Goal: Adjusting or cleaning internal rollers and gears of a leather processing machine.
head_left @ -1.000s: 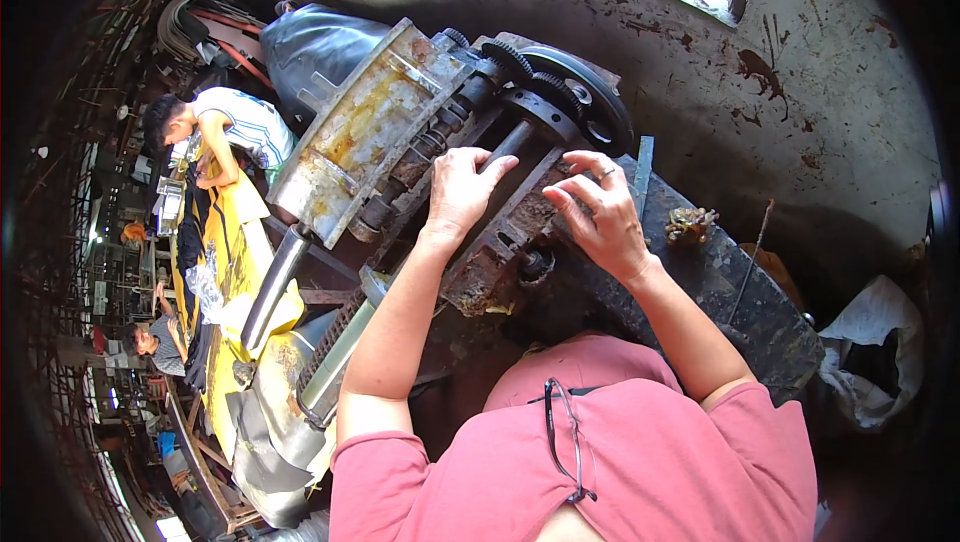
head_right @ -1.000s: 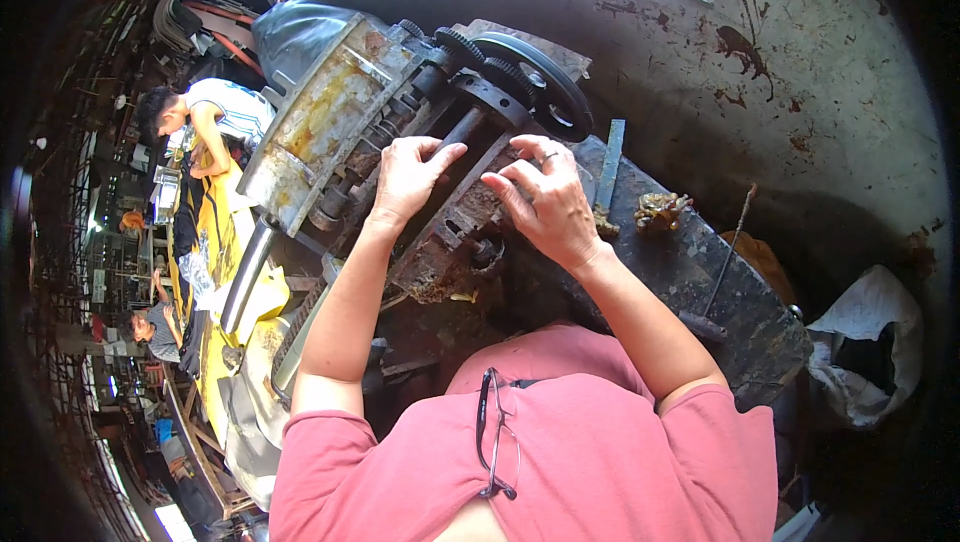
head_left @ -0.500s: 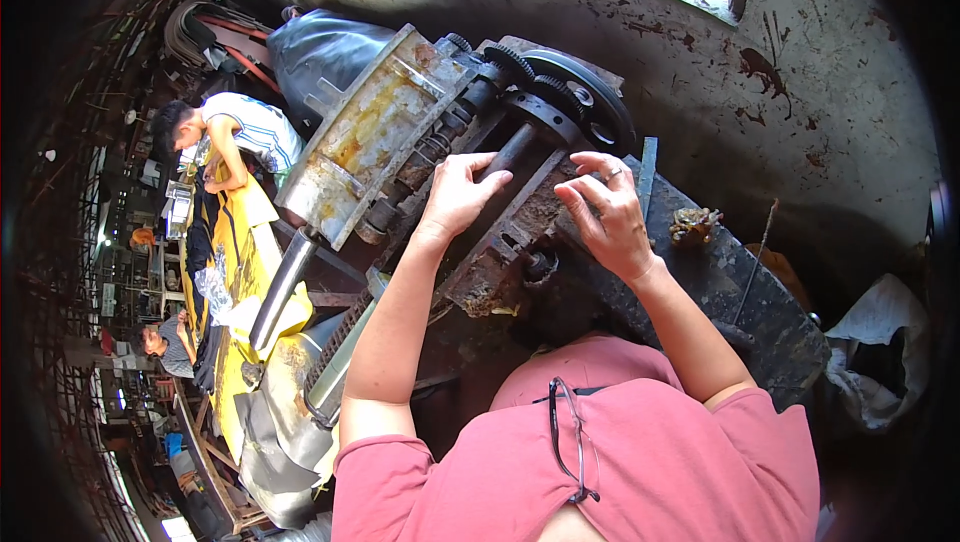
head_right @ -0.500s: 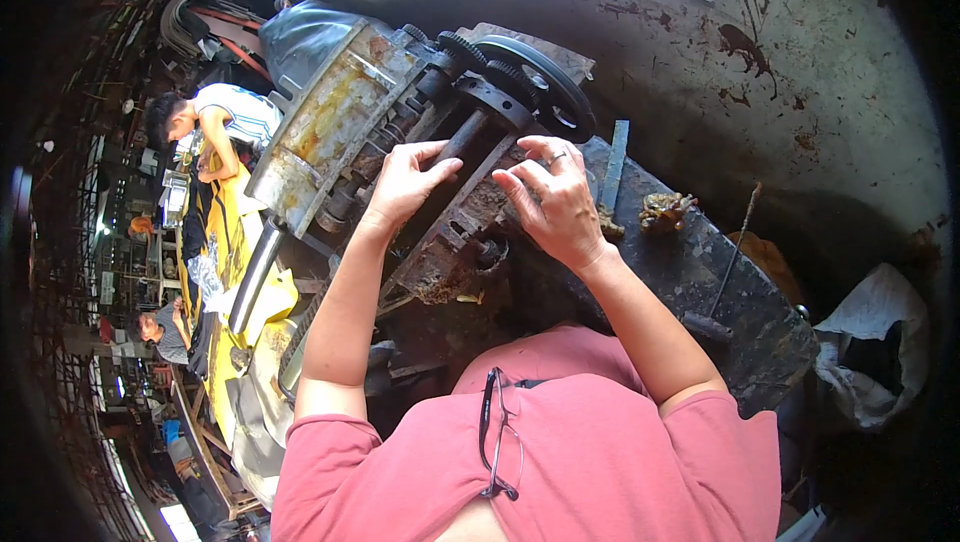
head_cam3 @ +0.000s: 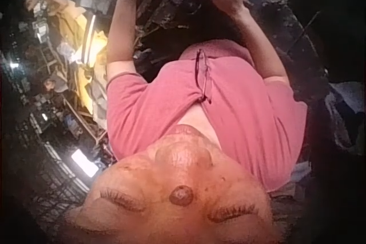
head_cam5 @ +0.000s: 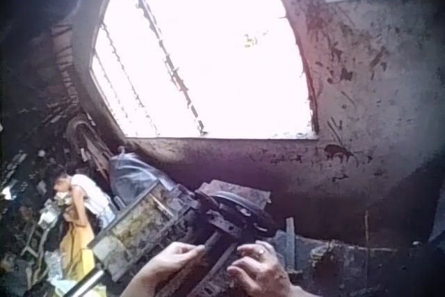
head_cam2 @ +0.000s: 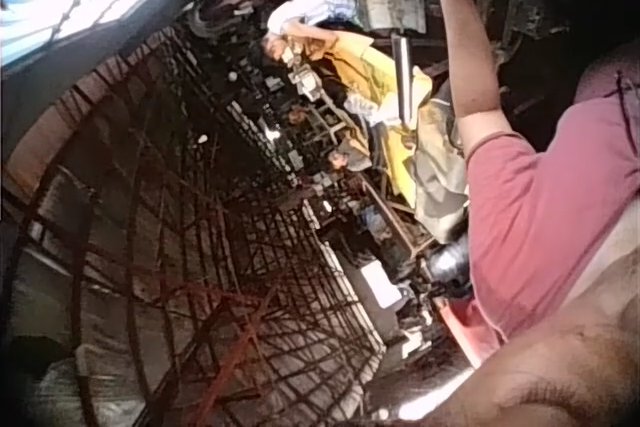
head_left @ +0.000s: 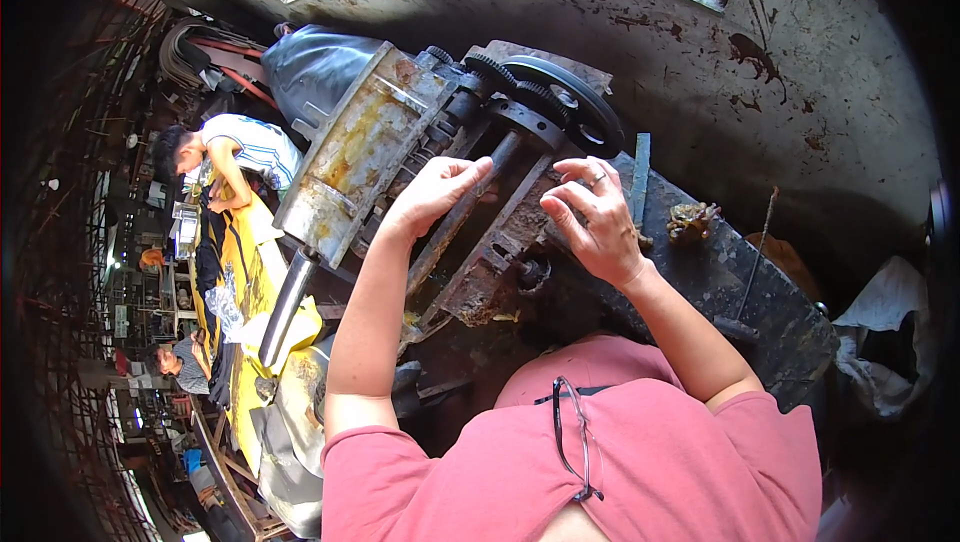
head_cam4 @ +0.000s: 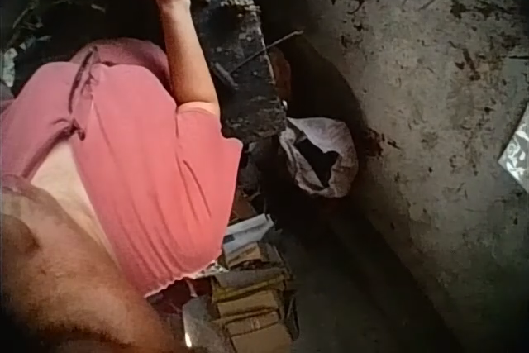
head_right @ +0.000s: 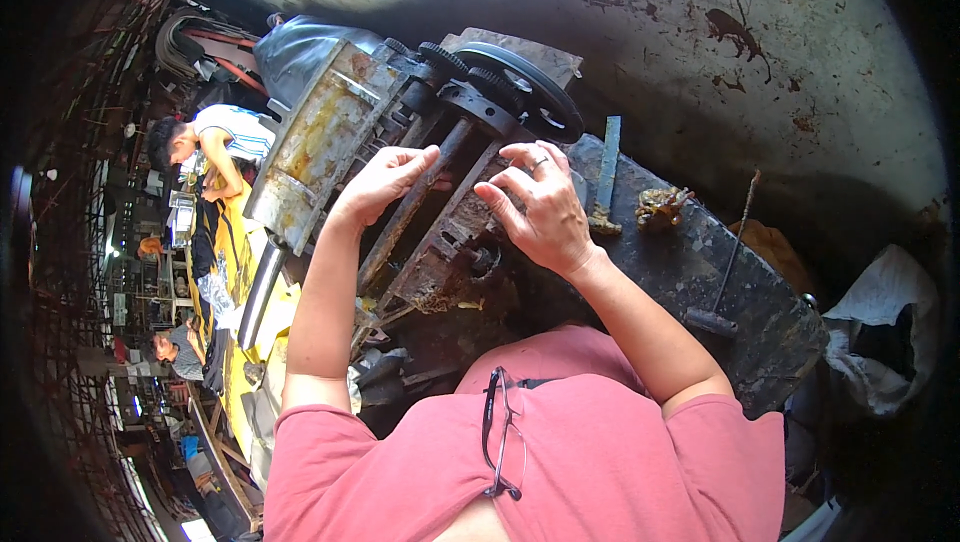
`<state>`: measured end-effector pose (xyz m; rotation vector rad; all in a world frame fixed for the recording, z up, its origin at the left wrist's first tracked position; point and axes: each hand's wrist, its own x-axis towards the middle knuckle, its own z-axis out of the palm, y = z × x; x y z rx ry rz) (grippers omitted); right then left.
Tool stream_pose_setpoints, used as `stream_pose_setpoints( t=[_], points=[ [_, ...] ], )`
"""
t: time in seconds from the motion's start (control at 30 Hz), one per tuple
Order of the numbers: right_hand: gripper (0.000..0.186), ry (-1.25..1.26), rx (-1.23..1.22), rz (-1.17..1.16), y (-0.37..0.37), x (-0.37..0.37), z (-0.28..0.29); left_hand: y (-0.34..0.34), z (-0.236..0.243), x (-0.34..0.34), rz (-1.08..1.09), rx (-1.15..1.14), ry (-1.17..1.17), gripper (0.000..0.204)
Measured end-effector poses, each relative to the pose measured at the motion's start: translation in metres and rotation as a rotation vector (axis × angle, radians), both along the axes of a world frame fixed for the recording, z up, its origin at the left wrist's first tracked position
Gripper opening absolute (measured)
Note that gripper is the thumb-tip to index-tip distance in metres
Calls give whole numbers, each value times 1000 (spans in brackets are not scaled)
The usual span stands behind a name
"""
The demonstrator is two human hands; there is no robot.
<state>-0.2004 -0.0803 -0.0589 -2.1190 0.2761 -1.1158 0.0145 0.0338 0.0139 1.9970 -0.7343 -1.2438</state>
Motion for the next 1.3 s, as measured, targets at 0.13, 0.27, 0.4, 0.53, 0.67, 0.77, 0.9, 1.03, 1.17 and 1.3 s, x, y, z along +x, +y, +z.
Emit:
stream_pose_setpoints(
  t=[0.13,0.27,0.4,0.53,0.67,0.77,0.9,1.03,1.17,1.3],
  points=[
    [27,16,-12,-2,-2,0,-2,5,-21,-8,-15,-179,-68,32],
    [25,16,-21,-7,-3,0,-3,5,-19,-14,8,-200,-55,36],
    [23,13,-14,-8,-3,0,-4,6,-17,-14,19,-202,-30,37],
    [22,5,-16,0,-1,2,-3,10,-33,-14,73,-235,-124,41],
    [22,8,-12,-9,-2,-2,-4,8,-33,-11,6,-233,-214,46],
    [23,20,8,7,-3,-2,-3,4,-10,-8,-117,-140,-109,47],
    [25,32,15,32,-2,-1,-3,3,11,-6,-167,-90,81,40],
    [26,29,10,37,-3,-1,-4,-2,-5,-7,-68,-29,-21,34],
    [26,33,20,38,-3,-1,-4,4,-26,-10,-48,-154,-189,30],
    [26,37,20,45,-2,0,-3,3,-25,-12,-35,-118,-272,30]
  ],
)
